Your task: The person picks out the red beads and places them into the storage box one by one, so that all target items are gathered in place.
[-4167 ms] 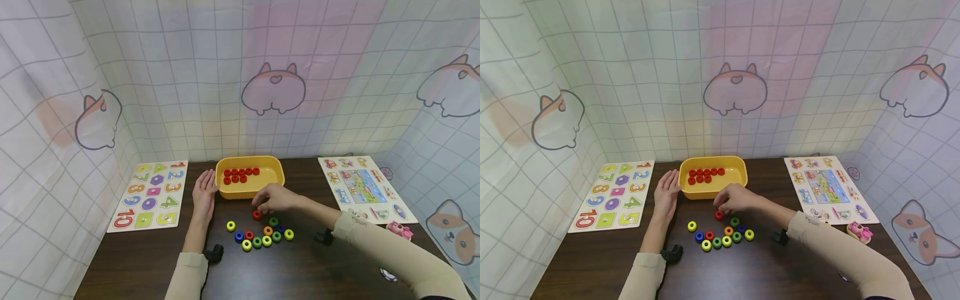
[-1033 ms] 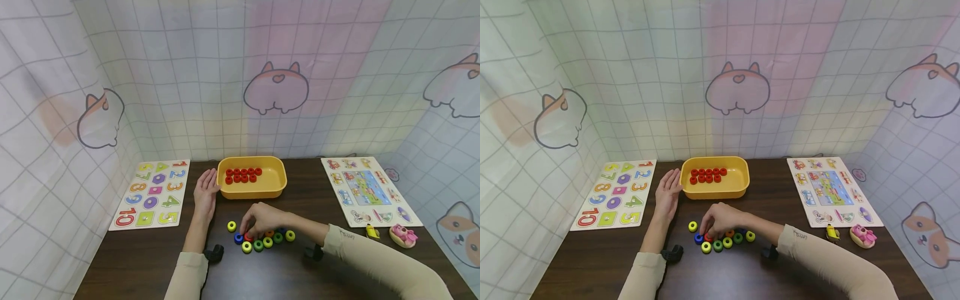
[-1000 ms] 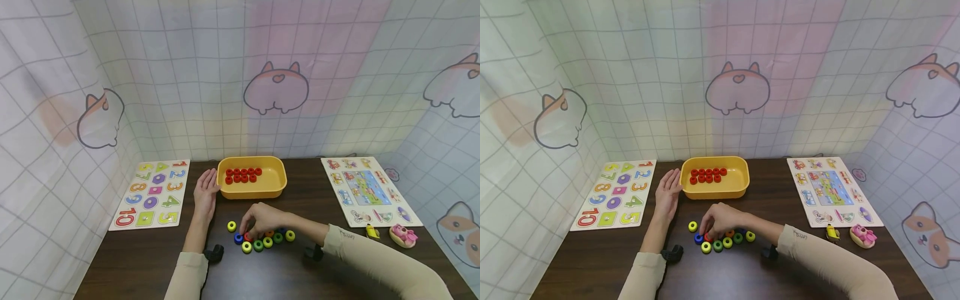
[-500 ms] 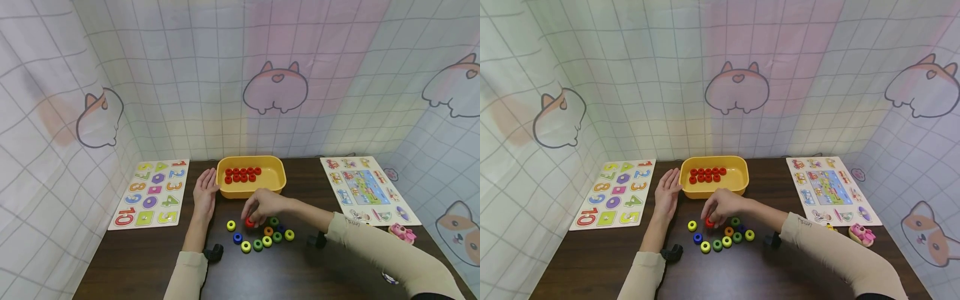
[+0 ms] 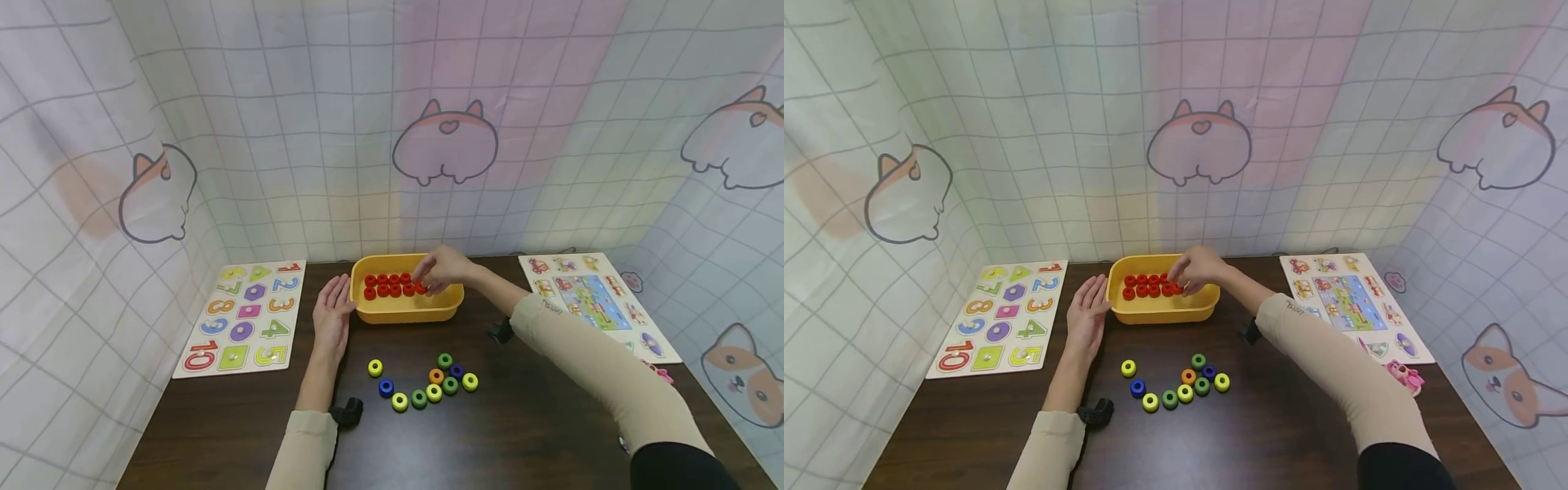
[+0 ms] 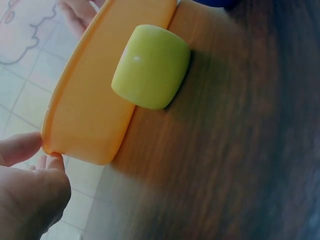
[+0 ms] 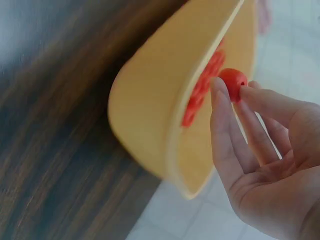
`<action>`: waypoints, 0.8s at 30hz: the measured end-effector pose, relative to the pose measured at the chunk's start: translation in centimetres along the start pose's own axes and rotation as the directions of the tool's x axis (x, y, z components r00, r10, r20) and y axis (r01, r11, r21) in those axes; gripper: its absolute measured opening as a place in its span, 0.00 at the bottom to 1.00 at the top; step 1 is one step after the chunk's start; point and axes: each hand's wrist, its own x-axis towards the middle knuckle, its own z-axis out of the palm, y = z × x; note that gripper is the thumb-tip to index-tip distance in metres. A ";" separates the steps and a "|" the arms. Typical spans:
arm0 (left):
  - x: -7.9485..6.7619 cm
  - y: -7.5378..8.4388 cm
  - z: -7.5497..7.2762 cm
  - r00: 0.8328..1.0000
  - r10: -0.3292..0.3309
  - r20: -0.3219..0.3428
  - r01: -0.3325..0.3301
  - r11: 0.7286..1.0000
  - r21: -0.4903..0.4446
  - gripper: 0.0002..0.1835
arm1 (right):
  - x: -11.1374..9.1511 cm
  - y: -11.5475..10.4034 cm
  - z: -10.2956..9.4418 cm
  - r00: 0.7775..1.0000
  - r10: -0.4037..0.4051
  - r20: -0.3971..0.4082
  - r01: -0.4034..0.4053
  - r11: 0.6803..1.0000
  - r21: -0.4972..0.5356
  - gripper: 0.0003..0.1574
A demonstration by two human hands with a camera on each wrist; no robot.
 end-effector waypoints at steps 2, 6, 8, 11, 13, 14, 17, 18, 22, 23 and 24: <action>0.0 0.0 -0.1 1.000 -0.001 -0.002 0.001 1.000 0.000 0.38 | 1.1 0.8 -0.1 0.999 0.036 -0.040 -0.036 0.999 -0.008 0.13; -0.2 0.1 -0.1 1.000 -0.004 -0.005 0.004 1.000 -0.005 0.38 | 2.9 2.2 0.2 0.993 0.063 -0.096 -0.070 0.995 -0.068 0.12; -0.3 0.2 0.1 1.000 -0.006 -0.006 0.005 1.000 -0.010 0.38 | 3.6 2.8 0.5 0.991 0.067 -0.117 -0.079 0.992 -0.103 0.12; -0.3 0.2 0.3 1.000 -0.006 0.000 0.006 0.999 -0.031 0.38 | 4.3 3.3 1.1 0.988 0.066 -0.141 -0.086 0.986 -0.143 0.10; -0.2 0.1 0.4 1.000 -0.003 0.001 0.003 0.999 -0.038 0.37 | 4.4 3.3 1.4 0.987 0.057 -0.150 -0.081 0.983 -0.164 0.10; -0.2 0.0 0.5 1.000 -0.002 0.001 0.002 0.999 -0.042 0.37 | 4.4 3.3 1.5 0.987 0.049 -0.155 -0.076 0.982 -0.174 0.09; 0.0 -0.2 0.5 1.000 0.004 -0.009 -0.004 0.999 -0.035 0.37 | 4.0 3.3 1.8 0.985 0.021 -0.170 -0.052 0.982 -0.182 0.10; 0.1 -0.3 0.5 1.000 0.008 -0.013 -0.008 1.000 -0.030 0.37 | 3.8 3.2 1.9 0.984 0.015 -0.176 -0.047 0.984 -0.175 0.10; 0.2 -0.4 0.1 1.000 0.021 -0.019 -0.022 1.000 -0.022 0.37 | 2.8 3.0 1.8 0.982 -0.004 -0.189 -0.022 0.991 -0.132 0.13; 0.3 -0.5 0.0 1.000 0.024 -0.019 -0.024 0.999 -0.023 0.37 | 2.5 3.0 1.8 0.982 -0.010 -0.190 -0.014 0.992 -0.124 0.13; 0.3 -0.5 -0.1 0.999 0.026 -0.020 -0.026 0.999 -0.020 0.37 | 2.2 3.0 1.7 0.981 -0.023 -0.192 -0.002 0.992 -0.128 0.14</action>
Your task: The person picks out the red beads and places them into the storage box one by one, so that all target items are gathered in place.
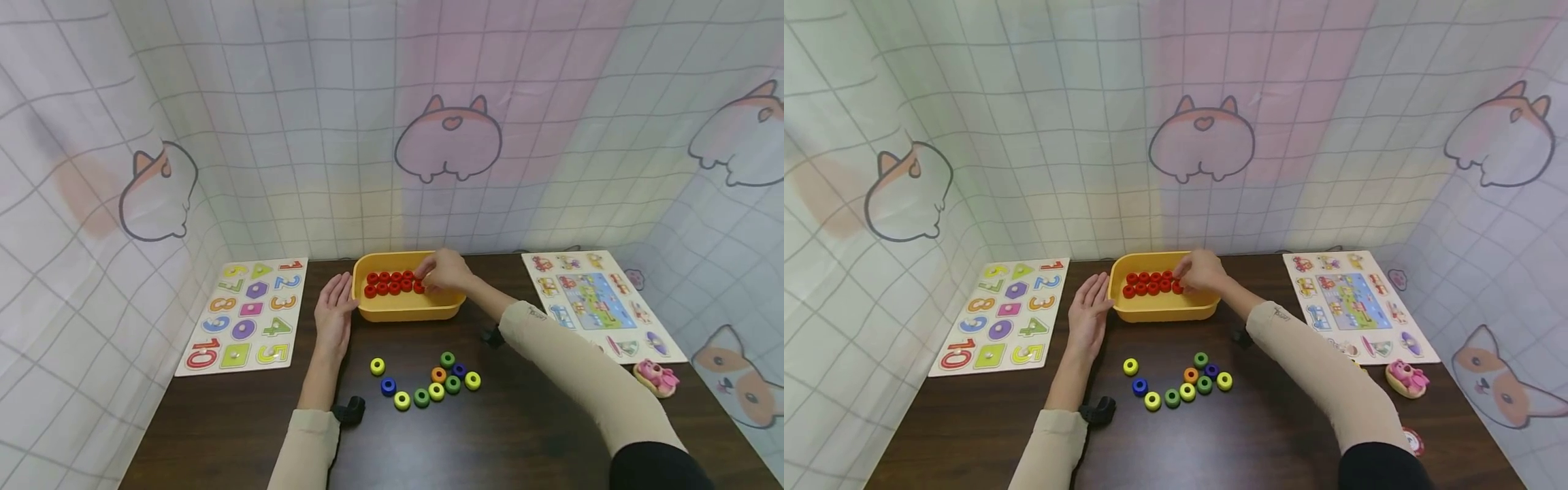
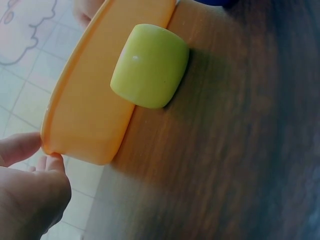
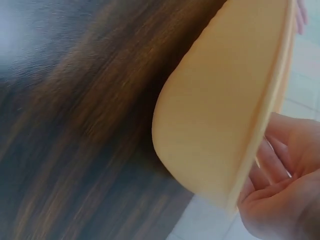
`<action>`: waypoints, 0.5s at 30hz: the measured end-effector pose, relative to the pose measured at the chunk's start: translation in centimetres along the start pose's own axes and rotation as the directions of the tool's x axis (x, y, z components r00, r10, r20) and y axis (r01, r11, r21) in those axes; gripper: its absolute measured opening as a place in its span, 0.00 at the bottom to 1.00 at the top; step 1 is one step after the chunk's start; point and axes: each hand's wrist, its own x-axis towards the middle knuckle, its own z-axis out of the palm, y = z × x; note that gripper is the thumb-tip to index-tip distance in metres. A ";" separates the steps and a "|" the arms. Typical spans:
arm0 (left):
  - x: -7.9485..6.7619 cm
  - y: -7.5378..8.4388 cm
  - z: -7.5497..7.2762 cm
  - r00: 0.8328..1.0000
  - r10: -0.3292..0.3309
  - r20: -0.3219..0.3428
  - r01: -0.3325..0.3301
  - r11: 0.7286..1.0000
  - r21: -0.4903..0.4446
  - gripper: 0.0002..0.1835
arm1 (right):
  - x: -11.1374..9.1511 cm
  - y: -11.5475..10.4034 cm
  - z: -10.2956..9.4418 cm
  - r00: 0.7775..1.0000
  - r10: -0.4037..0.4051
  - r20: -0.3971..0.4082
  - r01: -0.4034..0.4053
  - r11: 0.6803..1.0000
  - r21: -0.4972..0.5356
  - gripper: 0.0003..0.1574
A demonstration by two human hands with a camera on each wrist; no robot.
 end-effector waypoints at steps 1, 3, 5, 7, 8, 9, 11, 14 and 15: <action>0.0 0.0 -0.1 1.000 0.003 0.001 -0.003 1.000 0.004 0.37 | -0.3 0.0 -0.2 1.000 -0.017 -0.006 0.017 1.000 -0.005 0.14; 0.2 0.1 -0.2 1.000 0.006 0.000 -0.006 1.000 0.019 0.37 | -0.9 0.0 -0.6 0.999 -0.048 -0.019 0.048 0.999 -0.010 0.13; 0.2 0.3 -0.4 1.000 0.009 -0.004 -0.009 0.999 0.042 0.36 | -1.5 0.0 -1.1 0.996 -0.076 -0.036 0.075 0.997 -0.026 0.11; 0.2 0.5 -0.5 1.000 0.017 -0.009 -0.016 0.998 0.068 0.35 | -2.2 0.1 -1.5 0.993 -0.099 -0.057 0.096 0.994 -0.050 0.09; 0.2 0.6 -0.5 1.000 0.021 -0.016 -0.020 0.996 0.089 0.35 | -2.5 0.2 -1.7 0.992 -0.108 -0.069 0.104 0.993 -0.060 0.08; 0.2 0.8 -0.5 0.999 0.028 -0.021 -0.025 0.993 0.111 0.34 | -2.8 0.3 -1.9 0.989 -0.120 -0.083 0.113 0.990 -0.083 0.06; 0.1 1.3 -0.5 0.999 0.049 -0.018 -0.045 0.983 0.175 0.33 | -3.5 0.5 -2.2 0.983 -0.144 -0.117 0.128 0.982 -0.138 0.05; -0.1 2.1 -0.7 0.996 0.090 -0.005 -0.083 0.942 0.325 0.29 | -4.5 0.9 -2.8 0.972 -0.161 -0.174 0.125 0.972 -0.202 0.05; -0.2 2.4 -0.7 0.995 0.104 -0.003 -0.095 0.922 0.376 0.27 | -4.8 1.1 -3.0 0.968 -0.163 -0.192 0.120 0.968 -0.219 0.06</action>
